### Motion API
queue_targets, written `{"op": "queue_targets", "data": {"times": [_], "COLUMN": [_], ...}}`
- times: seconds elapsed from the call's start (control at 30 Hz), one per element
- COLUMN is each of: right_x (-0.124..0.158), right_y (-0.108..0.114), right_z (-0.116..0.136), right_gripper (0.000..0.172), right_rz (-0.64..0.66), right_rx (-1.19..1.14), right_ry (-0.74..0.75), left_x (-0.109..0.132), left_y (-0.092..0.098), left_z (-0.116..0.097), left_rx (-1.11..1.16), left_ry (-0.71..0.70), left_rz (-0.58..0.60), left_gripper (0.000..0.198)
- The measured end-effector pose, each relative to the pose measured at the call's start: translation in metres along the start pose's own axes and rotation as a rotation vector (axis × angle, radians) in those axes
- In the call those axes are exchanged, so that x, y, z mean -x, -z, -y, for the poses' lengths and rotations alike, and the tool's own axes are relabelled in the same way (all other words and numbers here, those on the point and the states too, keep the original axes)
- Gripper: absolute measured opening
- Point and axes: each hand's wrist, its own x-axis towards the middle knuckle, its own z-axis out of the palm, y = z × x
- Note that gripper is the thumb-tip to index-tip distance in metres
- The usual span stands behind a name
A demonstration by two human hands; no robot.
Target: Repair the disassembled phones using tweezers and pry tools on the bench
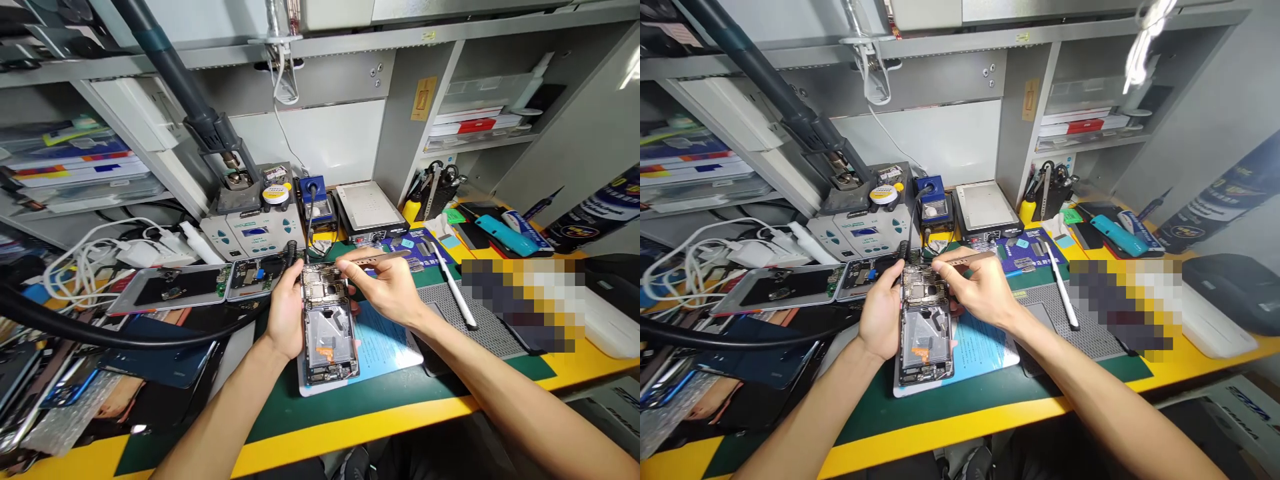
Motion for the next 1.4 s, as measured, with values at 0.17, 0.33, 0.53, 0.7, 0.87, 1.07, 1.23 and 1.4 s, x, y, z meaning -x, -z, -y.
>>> {"op": "queue_targets", "data": {"times": [0.17,0.33,0.53,0.7,0.87,1.07,1.23,1.4], "right_x": [-0.0015,-0.0004,0.0006,0.0007,0.0009,-0.0002,0.0006,0.0008], "right_y": [-0.0002,-0.0002,-0.0008,-0.0008,-0.0024,-0.0041,-0.0045,-0.0025], "right_z": [0.0,-0.0013,-0.003,-0.0031,-0.0018,-0.0025,-0.001,0.0013], "right_gripper": [0.022,0.023,0.024,0.024,0.024,0.022,0.024,0.026], "right_rz": [-0.011,-0.004,-0.009,-0.018,-0.007,-0.029,-0.031,-0.057], "right_rx": [0.051,0.025,0.003,-0.012,0.003,0.047,-0.01,-0.022], "right_ry": [0.056,0.04,0.004,0.011,-0.005,0.032,-0.015,-0.016], "left_x": [-0.0005,-0.0012,-0.0011,-0.0015,-0.0017,0.0001,0.0004,-0.0001], "left_y": [0.0028,0.0032,0.0052,0.0069,0.0072,0.0023,0.0023,0.0045], "left_z": [-0.0002,0.0004,0.0012,0.0006,0.0012,0.0015,0.001,0.0004], "left_rx": [-0.011,-0.018,-0.008,-0.003,-0.015,-0.013,-0.009,-0.023], "left_ry": [-0.002,-0.026,0.007,0.022,-0.008,-0.028,-0.015,-0.001], "left_rz": [-0.012,-0.01,0.036,0.077,0.052,0.015,0.026,0.034], "left_gripper": [0.056,0.054,0.056,0.059,0.056,0.053,0.055,0.055]}}
